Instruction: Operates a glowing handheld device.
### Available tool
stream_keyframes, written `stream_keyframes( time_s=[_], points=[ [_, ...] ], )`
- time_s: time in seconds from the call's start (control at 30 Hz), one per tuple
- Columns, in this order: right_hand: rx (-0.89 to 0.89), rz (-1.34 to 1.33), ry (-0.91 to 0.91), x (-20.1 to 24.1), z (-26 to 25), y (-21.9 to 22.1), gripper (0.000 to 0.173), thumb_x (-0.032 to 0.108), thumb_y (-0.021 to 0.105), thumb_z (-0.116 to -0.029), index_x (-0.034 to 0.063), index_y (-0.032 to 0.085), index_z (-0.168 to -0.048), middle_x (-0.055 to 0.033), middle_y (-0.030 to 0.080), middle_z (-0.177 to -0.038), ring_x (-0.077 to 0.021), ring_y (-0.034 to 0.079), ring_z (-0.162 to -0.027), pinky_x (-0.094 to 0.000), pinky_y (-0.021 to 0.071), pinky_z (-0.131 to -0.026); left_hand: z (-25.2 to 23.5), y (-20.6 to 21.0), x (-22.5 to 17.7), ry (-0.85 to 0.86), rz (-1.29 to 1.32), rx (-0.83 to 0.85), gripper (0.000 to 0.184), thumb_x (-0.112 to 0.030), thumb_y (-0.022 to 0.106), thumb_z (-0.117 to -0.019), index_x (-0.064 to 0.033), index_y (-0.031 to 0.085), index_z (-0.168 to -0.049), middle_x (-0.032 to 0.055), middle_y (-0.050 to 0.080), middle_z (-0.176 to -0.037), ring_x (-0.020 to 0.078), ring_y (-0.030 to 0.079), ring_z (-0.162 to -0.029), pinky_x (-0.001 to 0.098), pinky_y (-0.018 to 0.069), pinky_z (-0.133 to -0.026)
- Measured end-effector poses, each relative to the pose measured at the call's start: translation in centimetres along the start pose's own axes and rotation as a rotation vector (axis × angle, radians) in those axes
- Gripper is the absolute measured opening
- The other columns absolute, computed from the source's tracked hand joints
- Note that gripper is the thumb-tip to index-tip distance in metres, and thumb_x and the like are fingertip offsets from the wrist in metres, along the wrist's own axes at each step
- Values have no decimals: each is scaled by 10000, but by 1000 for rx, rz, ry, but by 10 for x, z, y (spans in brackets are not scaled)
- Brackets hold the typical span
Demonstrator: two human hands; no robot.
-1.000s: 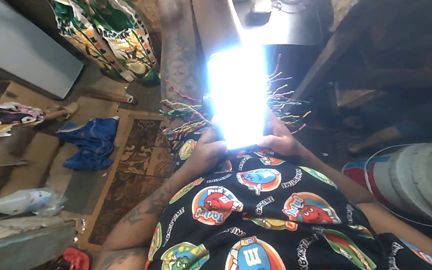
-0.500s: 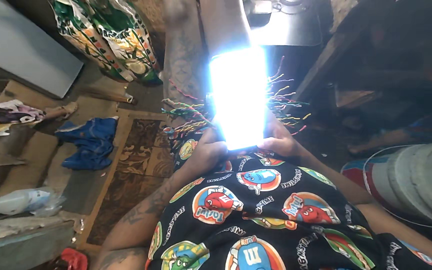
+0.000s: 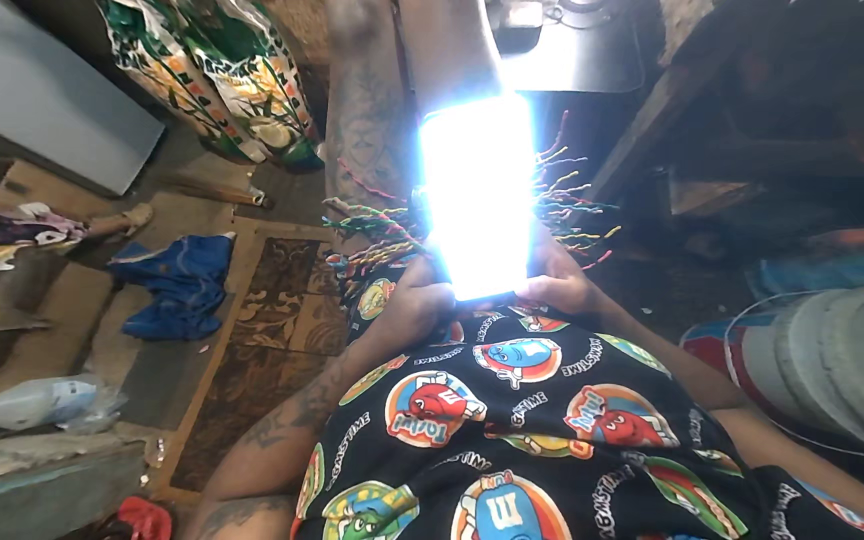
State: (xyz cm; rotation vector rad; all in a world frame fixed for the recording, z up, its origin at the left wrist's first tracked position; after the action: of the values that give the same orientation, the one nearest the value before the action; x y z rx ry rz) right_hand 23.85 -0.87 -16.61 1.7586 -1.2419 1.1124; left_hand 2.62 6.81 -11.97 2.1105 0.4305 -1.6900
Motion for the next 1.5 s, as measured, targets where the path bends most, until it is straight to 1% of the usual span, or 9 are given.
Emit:
stream_keyframes(
  time_s=[0.07, 0.13, 0.33, 0.47, 0.73, 0.8, 0.9, 1.17, 1.5],
  points=[
    [10, -19, 7, 1, -2, 0, 770, 109, 649, -838, 204, 254, -1493, 61, 631, -884, 10, 590, -641, -173, 525, -562, 1, 3, -5, -46, -62, -35, 167, -7, 480, -843, -156, 555, -831, -71, 588, -638, -15, 548, -535, 153, 476, -510],
    [7, -24, 11, 0, -1, -1, 803, 100, 651, -837, 205, 231, -1513, 47, 638, -955, -2, 607, -680, -184, 541, -581, 0, -2, 6, 35, 13, 7, 146, 10, 475, -856, -95, 574, -879, -21, 612, -669, 22, 566, -549, 181, 476, -507],
    [40, -19, -28, 4, -4, 4, 669, 134, 640, -879, 198, 307, -1457, 54, 610, -780, 0, 568, -594, -174, 510, -546, -1, -3, 7, 55, 28, 20, 180, 15, 481, -837, -92, 574, -947, -22, 641, -711, 15, 593, -582, 176, 492, -524],
    [23, -17, -2, 6, -5, 4, 702, 115, 612, -881, 206, 270, -1487, 56, 626, -827, 13, 571, -593, -156, 506, -531, 1, 3, -4, -25, -27, -24, 176, -1, 486, -844, -151, 577, -836, -70, 617, -667, -18, 573, -565, 155, 495, -530],
    [0, -41, -13, 7, -8, 7, 762, 94, 637, -886, 194, 225, -1520, 26, 638, -993, -14, 618, -697, -182, 550, -578, -1, -4, 9, 28, 40, 18, 154, 6, 486, -849, -112, 552, -921, -31, 612, -687, 16, 568, -556, 174, 475, -507],
    [16, -65, -24, 7, -8, 7, 717, 110, 640, -894, 199, 251, -1489, 31, 627, -880, -4, 577, -618, -173, 510, -532, -1, -3, 7, 25, 43, 19, 163, 9, 481, -845, -111, 561, -922, -33, 614, -688, 11, 564, -556, 169, 471, -507],
    [21, -41, -22, 7, -5, 6, 734, 94, 629, -875, 204, 242, -1488, 44, 627, -915, 3, 581, -644, -171, 518, -562, -1, -1, 6, 32, 32, 16, 138, 7, 480, -842, -101, 564, -866, -31, 599, -658, 13, 553, -541, 172, 463, -498],
    [-16, 23, -9, 5, -4, 2, 760, 57, 630, -810, 171, 271, -1471, 38, 636, -926, -1, 593, -645, -172, 530, -556, -1, -1, 6, 46, 61, 22, 176, 27, 470, -870, -93, 572, -949, -15, 629, -728, 26, 593, -604, 187, 498, -543],
    [15, -31, -39, 6, -5, 3, 800, 93, 638, -843, 178, 229, -1525, 28, 624, -958, 7, 583, -657, -167, 531, -569, -1, 1, 1, 4, 65, 23, 289, 33, 462, -850, -87, 542, -1100, 11, 648, -791, 49, 608, -621, 193, 510, -549]
  ],
)
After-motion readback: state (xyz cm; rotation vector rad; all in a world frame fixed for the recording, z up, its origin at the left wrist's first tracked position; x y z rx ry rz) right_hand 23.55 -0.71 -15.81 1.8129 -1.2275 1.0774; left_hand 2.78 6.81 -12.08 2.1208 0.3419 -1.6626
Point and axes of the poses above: each hand's wrist, its own z-axis away from the middle knuckle, its own y-axis out of the palm, x = y × z, the point moved 2 cm from there along -z, towards the middle knuckle
